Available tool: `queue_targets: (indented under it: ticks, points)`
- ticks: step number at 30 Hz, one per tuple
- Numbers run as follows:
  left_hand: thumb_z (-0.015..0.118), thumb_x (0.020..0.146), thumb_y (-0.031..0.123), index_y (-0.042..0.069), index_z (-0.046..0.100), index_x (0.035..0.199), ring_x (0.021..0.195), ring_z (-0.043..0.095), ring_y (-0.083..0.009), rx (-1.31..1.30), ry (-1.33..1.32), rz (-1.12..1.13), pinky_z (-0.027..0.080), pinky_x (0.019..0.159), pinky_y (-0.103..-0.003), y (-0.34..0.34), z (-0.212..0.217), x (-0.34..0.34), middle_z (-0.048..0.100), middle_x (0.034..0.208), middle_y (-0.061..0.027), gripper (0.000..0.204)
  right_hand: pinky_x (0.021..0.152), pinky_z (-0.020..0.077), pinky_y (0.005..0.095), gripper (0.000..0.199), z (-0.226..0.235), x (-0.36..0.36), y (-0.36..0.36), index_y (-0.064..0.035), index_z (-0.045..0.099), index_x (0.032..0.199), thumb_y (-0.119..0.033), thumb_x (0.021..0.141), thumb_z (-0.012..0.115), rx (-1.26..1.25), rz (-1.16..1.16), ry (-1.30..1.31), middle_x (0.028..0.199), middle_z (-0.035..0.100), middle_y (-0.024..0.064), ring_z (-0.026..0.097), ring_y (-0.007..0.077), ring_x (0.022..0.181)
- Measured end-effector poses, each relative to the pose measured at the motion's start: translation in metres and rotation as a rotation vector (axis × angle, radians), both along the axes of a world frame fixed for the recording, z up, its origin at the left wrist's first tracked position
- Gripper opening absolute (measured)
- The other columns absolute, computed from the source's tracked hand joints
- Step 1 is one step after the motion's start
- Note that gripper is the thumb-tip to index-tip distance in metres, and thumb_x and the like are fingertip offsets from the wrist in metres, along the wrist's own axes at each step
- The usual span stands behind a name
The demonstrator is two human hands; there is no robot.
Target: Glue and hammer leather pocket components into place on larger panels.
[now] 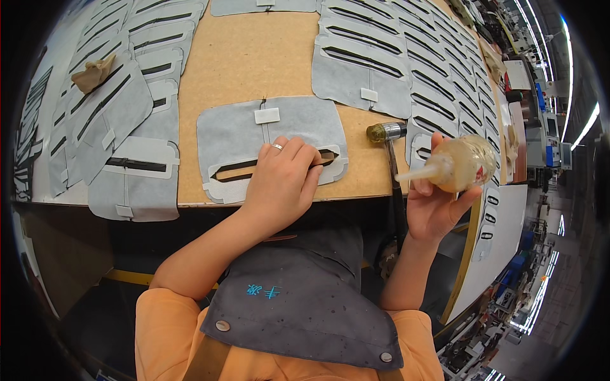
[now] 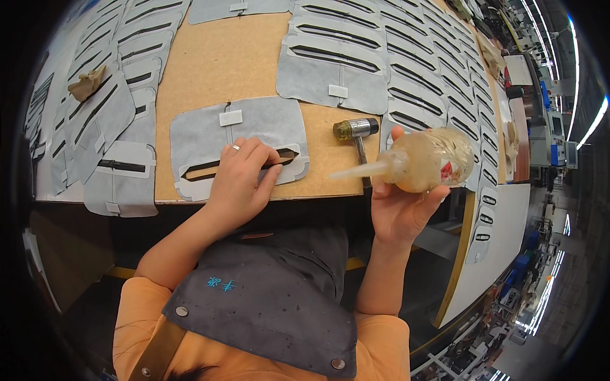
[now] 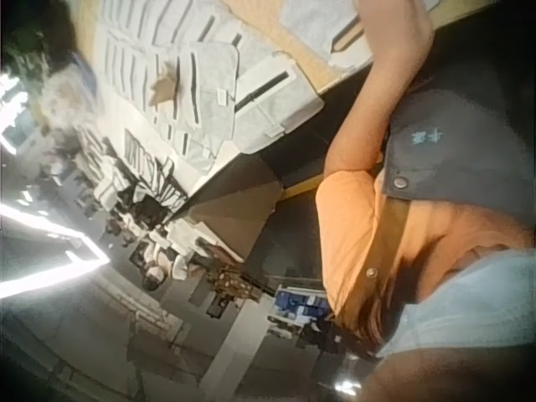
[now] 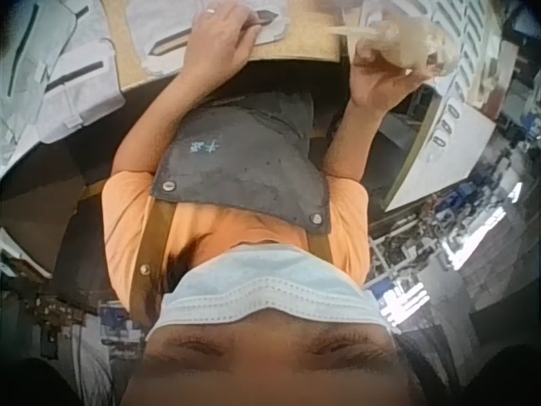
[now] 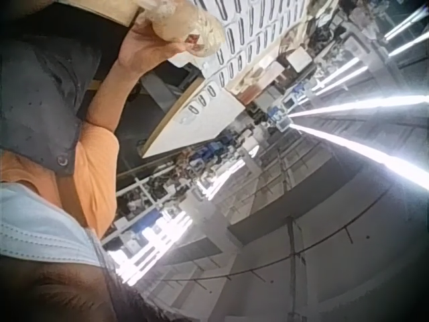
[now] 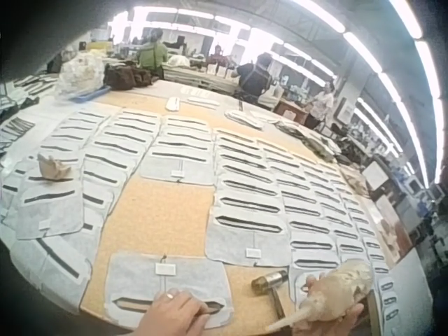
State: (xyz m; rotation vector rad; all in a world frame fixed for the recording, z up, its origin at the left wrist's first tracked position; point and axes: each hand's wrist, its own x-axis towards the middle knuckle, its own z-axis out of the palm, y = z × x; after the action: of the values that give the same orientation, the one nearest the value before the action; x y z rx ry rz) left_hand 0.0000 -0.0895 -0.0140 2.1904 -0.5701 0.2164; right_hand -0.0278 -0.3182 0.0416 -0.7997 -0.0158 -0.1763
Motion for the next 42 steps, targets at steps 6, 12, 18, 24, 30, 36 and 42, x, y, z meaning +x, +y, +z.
queue_targets:
  ticks: [6,12,18,24,30,36,42]
  points:
    - [0.064,0.081,0.009,0.006,0.055,0.085,0.081,0.051,-0.0263,0.016,-0.005,-0.006,0.036,0.073,-0.037,0.001,0.001,0.0,0.052,0.083,-0.0075,0.01,0.059,0.0536,0.0307,0.063,-0.019,0.006,0.006,-0.0036,0.046,0.129,-0.028,0.08,0.078,-0.51,-0.192,0.108,0.109,0.062,0.0094,0.064,0.0192,0.087]
    - [0.064,0.081,0.009,0.006,0.055,0.085,0.082,0.05,-0.026,0.043,-0.022,-0.003,0.036,0.073,-0.037,0.001,0.001,-0.001,0.052,0.084,-0.0075,0.01,0.064,0.0567,0.0318,0.051,-0.018,0.016,0.02,-0.002,0.049,0.122,-0.02,0.082,0.076,-0.639,-0.148,0.041,0.103,0.063,0.009,0.064,0.0185,0.084]
    - [0.063,0.081,0.01,0.006,0.055,0.085,0.082,0.05,-0.0259,0.058,-0.027,0.0,0.036,0.073,-0.037,0.001,0.0,-0.001,0.052,0.084,-0.0073,0.01,0.071,0.0582,0.0319,0.055,-0.021,0.018,0.024,-0.0014,0.048,0.123,-0.008,0.078,0.079,-0.623,-0.11,0.027,0.108,0.062,0.0097,0.064,0.0174,0.091]
    - [0.063,0.081,0.01,0.006,0.055,0.085,0.082,0.05,-0.0257,0.059,-0.039,-0.005,0.037,0.073,-0.037,0.001,0.001,0.0,0.051,0.083,-0.0072,0.01,0.091,0.052,0.034,0.062,-0.02,0.012,0.021,-0.0002,0.045,0.127,-0.004,0.076,0.08,-0.745,-0.107,0.038,0.114,0.06,0.0103,0.062,0.0195,0.102]
    - [0.064,0.081,0.009,0.006,0.055,0.085,0.081,0.05,-0.0254,0.045,-0.043,0.004,0.036,0.073,-0.037,0.001,0.0,0.0,0.052,0.084,-0.0065,0.01,0.07,0.059,0.0346,0.053,-0.014,0.015,0.029,0.0023,0.048,0.122,-0.012,0.08,0.077,-0.881,-0.194,-0.018,0.102,0.064,0.0117,0.067,0.0206,0.086]
    - [0.063,0.081,0.009,0.006,0.055,0.085,0.082,0.051,-0.0257,0.06,-0.049,-0.006,0.037,0.073,-0.037,0.0,0.001,-0.001,0.052,0.084,-0.0075,0.01,0.071,0.0591,0.0342,0.053,-0.018,0.015,0.028,0.0021,0.046,0.124,-0.007,0.081,0.075,-0.896,-0.173,-0.006,0.106,0.062,0.0132,0.066,0.02,0.084]
    - [0.063,0.082,0.008,0.004,0.055,0.091,0.085,0.052,-0.0269,0.011,0.031,-0.006,0.038,0.077,-0.038,0.002,0.0,-0.004,0.054,0.088,-0.0084,0.012,0.06,0.0546,0.0329,0.055,-0.001,0.008,-0.002,-0.0011,0.042,0.13,-0.014,0.085,0.072,-0.84,-0.303,-0.057,0.112,0.061,0.0118,0.064,0.0214,0.09]
